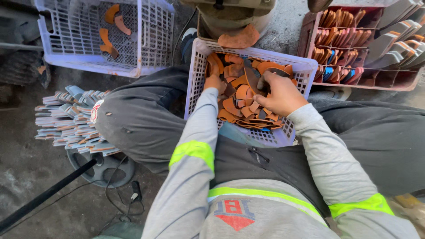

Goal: The person sits on the floor and repeatedly picks orange curved shoe parts from a white basket, inspects them, and places them into a red compartmentalized tray. The person handles the parts one at a time and continues sorting them into the tray.

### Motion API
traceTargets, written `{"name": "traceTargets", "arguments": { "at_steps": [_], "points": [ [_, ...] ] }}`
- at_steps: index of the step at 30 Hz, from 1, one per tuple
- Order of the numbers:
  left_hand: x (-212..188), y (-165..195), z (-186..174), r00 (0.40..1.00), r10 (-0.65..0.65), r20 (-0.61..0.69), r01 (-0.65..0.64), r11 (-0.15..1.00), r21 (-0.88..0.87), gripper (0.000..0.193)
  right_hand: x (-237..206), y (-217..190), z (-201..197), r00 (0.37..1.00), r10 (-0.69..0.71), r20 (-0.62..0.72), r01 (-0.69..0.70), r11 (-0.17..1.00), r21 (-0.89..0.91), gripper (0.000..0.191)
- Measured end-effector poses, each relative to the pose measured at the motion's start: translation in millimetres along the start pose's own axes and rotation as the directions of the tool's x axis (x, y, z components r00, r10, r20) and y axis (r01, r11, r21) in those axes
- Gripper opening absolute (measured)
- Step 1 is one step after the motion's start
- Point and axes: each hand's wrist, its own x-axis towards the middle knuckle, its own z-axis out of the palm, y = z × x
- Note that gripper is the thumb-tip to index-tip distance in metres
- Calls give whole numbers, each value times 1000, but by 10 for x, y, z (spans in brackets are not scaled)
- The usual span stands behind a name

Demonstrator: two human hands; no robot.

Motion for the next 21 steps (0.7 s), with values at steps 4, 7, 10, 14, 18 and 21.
{"name": "traceTargets", "arguments": {
  "at_steps": [4,7,10,14,18,21],
  "points": [
    [-86,182,342,957,-3,-291,-24,996,-88,56,26,88,-19,1000,13,-28,-14,999,-31,41],
    [-37,227,424,948,-42,-314,2,992,-126,46,19,127,-62,993,120,8,-120,992,-36,42],
    [84,214,227,991,38,-129,-50,995,-89,37,12,147,-100,991,134,9,-134,991,-16,39],
    [-15,166,-113,933,291,212,-295,955,-14,35,-38,228,-128,998,37,-47,-38,999,-19,41],
    [-445,326,-475,791,557,253,-529,830,-176,39,-91,376,-193,997,39,-74,-41,999,-30,45],
    [-888,367,-686,561,818,128,-712,556,-429,43,-128,447,-257,996,59,-60,-55,996,72,43]
  ]
}}
